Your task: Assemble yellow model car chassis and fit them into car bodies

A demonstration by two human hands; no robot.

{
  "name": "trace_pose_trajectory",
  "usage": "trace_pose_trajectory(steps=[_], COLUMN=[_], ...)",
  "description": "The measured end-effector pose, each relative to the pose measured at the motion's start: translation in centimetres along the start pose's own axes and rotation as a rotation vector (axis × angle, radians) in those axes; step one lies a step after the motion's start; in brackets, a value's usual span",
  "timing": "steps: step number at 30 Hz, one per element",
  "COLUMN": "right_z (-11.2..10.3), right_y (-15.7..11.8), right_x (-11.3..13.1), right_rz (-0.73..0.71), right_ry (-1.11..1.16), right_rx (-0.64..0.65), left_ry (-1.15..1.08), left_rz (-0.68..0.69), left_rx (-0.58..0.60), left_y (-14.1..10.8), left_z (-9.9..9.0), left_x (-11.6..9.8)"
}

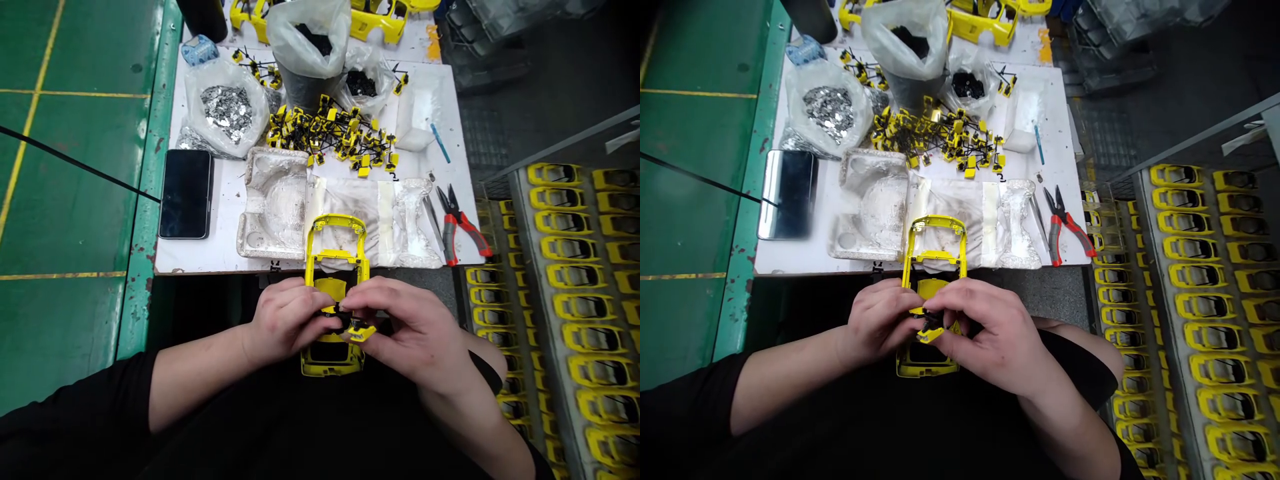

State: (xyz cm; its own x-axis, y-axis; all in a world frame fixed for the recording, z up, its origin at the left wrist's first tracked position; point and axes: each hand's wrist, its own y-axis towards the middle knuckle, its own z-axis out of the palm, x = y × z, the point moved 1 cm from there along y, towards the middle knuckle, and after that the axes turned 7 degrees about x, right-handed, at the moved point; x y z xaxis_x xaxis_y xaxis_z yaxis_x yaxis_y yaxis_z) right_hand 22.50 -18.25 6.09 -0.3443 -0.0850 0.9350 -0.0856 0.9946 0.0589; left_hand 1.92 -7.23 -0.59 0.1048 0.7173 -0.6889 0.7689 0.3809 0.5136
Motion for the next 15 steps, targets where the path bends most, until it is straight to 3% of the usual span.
trace_pose_trajectory(steps=[15], right_z=[-0.04], right_y=[0.78], right_x=[0.48], right_rz=[-0.177], right_ry=[-0.071], right_rx=[0.014], left_ry=[-0.046], left_rz=[-0.028], left_rx=[0.009], left_y=[-0.18], left_z=[-0.03], left_x=[0.0])
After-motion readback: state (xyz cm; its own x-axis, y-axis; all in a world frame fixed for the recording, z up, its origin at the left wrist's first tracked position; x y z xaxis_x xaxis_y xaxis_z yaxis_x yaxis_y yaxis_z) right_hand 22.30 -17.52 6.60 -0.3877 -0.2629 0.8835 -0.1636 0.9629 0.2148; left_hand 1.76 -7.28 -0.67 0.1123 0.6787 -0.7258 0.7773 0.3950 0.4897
